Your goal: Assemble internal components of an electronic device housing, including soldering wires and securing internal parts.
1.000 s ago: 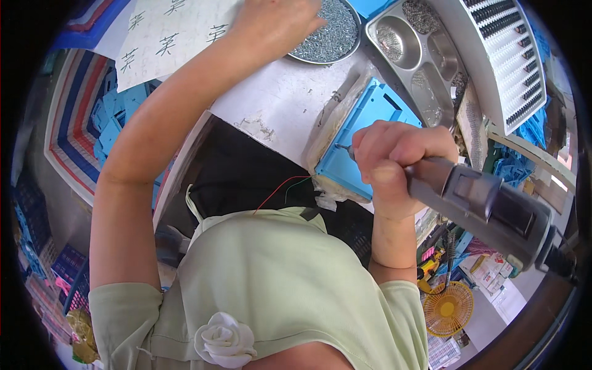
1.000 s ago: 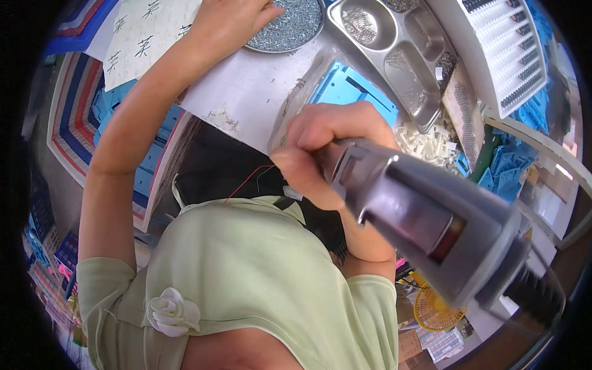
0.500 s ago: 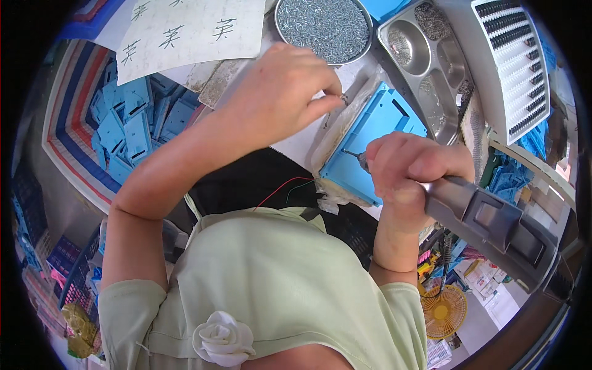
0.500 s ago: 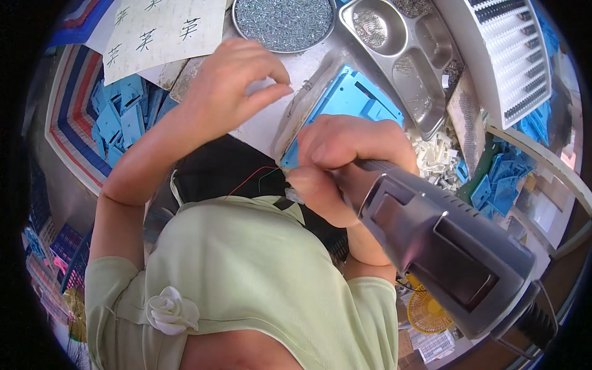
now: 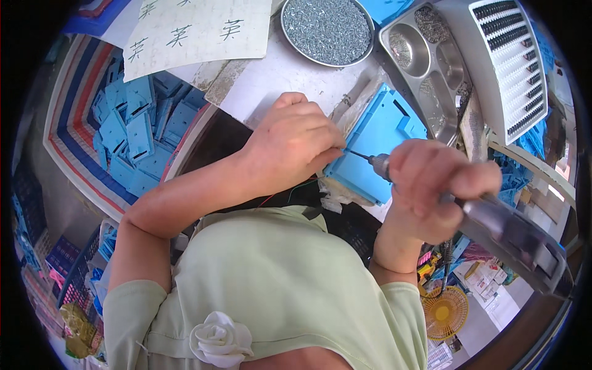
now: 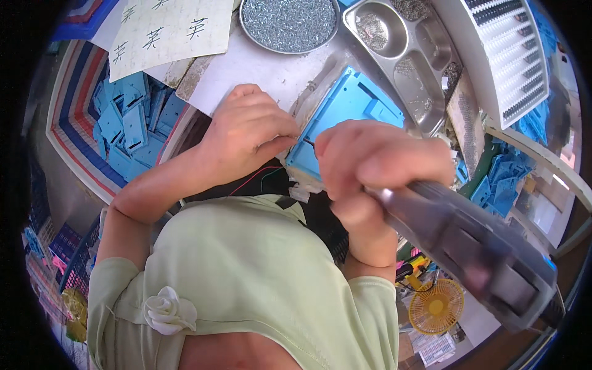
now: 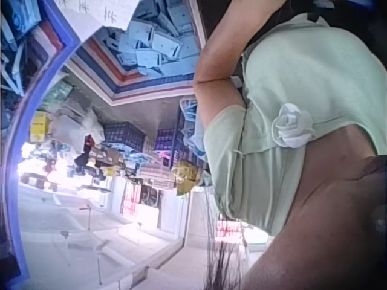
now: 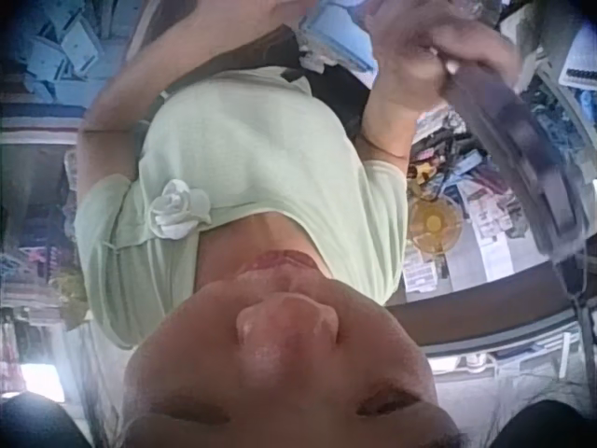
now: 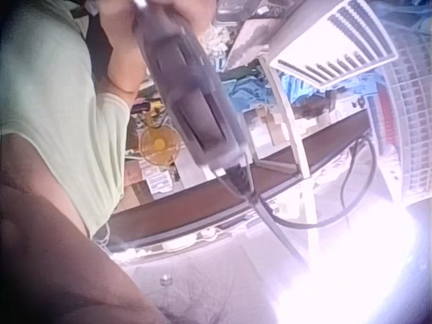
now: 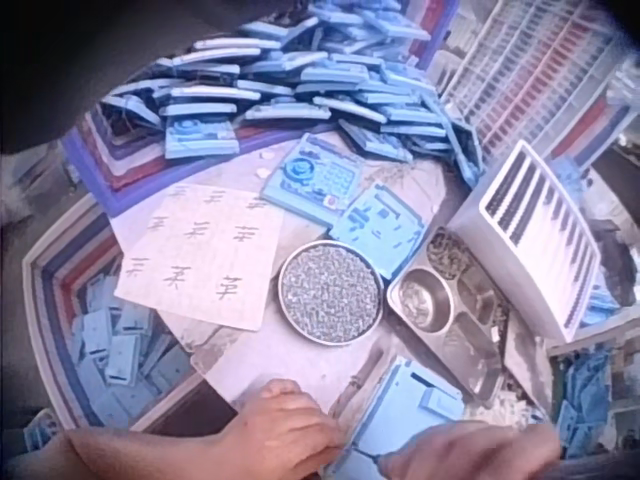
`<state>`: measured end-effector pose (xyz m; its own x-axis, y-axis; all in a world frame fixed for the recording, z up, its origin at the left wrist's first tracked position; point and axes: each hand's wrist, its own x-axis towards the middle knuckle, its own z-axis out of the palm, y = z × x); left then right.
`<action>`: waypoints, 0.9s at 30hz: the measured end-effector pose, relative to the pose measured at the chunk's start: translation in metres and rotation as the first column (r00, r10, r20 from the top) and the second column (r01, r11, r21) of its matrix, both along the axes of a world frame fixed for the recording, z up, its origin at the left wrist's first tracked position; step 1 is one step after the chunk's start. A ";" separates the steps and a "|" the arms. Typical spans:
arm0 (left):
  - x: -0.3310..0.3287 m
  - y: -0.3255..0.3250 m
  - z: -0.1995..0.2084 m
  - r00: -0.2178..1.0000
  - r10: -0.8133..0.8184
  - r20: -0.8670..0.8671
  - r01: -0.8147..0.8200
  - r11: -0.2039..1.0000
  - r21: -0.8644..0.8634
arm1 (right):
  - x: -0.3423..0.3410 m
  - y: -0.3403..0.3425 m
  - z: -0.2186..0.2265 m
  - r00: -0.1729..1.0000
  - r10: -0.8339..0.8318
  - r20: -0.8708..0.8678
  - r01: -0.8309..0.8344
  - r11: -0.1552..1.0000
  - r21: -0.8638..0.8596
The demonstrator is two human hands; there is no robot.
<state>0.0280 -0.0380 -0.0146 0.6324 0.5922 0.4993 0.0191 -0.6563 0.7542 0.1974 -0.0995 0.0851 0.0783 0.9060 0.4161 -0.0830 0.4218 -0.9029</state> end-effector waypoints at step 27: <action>-0.001 0.018 0.012 0.985 0.003 -0.171 -0.002 1.000 0.009 | -0.012 -0.045 -0.023 0.989 -0.003 0.148 0.016 0.996 -0.087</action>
<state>0.0269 -0.0204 -0.0029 0.7074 0.5899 0.3894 0.1485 -0.6626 0.7341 0.1855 -0.1448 0.0622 0.0308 0.9388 0.3430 0.0575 0.3409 -0.9383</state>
